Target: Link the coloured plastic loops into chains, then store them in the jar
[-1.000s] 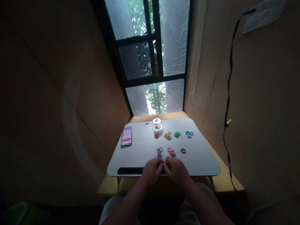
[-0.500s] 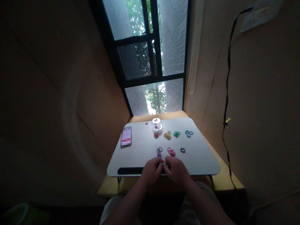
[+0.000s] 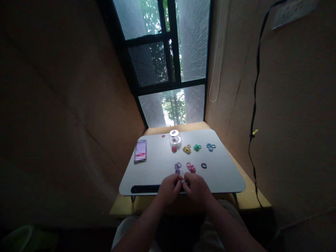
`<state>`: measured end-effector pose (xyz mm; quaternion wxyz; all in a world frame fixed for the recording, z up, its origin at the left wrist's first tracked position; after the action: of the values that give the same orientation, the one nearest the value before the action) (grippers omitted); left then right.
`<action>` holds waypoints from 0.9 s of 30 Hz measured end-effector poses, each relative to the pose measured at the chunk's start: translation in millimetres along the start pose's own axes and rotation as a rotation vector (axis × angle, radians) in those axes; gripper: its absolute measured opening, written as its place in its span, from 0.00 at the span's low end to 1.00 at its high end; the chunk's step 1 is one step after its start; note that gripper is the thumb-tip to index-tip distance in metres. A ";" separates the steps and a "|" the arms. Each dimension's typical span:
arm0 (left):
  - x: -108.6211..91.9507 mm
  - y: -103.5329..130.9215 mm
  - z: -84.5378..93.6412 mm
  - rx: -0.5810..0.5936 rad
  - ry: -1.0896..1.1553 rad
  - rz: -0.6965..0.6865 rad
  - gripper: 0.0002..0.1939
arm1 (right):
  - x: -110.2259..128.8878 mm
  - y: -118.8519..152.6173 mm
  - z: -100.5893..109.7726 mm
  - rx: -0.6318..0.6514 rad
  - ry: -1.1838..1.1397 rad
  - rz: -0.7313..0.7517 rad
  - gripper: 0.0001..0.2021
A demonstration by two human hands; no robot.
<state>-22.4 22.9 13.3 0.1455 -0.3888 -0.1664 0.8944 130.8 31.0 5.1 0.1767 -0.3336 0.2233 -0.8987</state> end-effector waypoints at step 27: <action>-0.5 -1.3 1.8 0.006 -0.012 -0.016 0.09 | -4.9 -0.3 -4.3 -0.025 0.011 0.032 0.08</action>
<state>-23.3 23.5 15.4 0.1527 -0.3816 -0.1679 0.8960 131.3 34.8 -0.2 0.1856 -0.3273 0.2406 -0.8947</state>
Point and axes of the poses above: each hand's wrist, its own y-axis away from the middle knuckle, its own z-axis out of the back of the hand, x = y × z, the point moved 3 cm from there along -y, towards the middle knuckle, and after that the axes turned 15 degrees about -x, right-handed, at the moved point
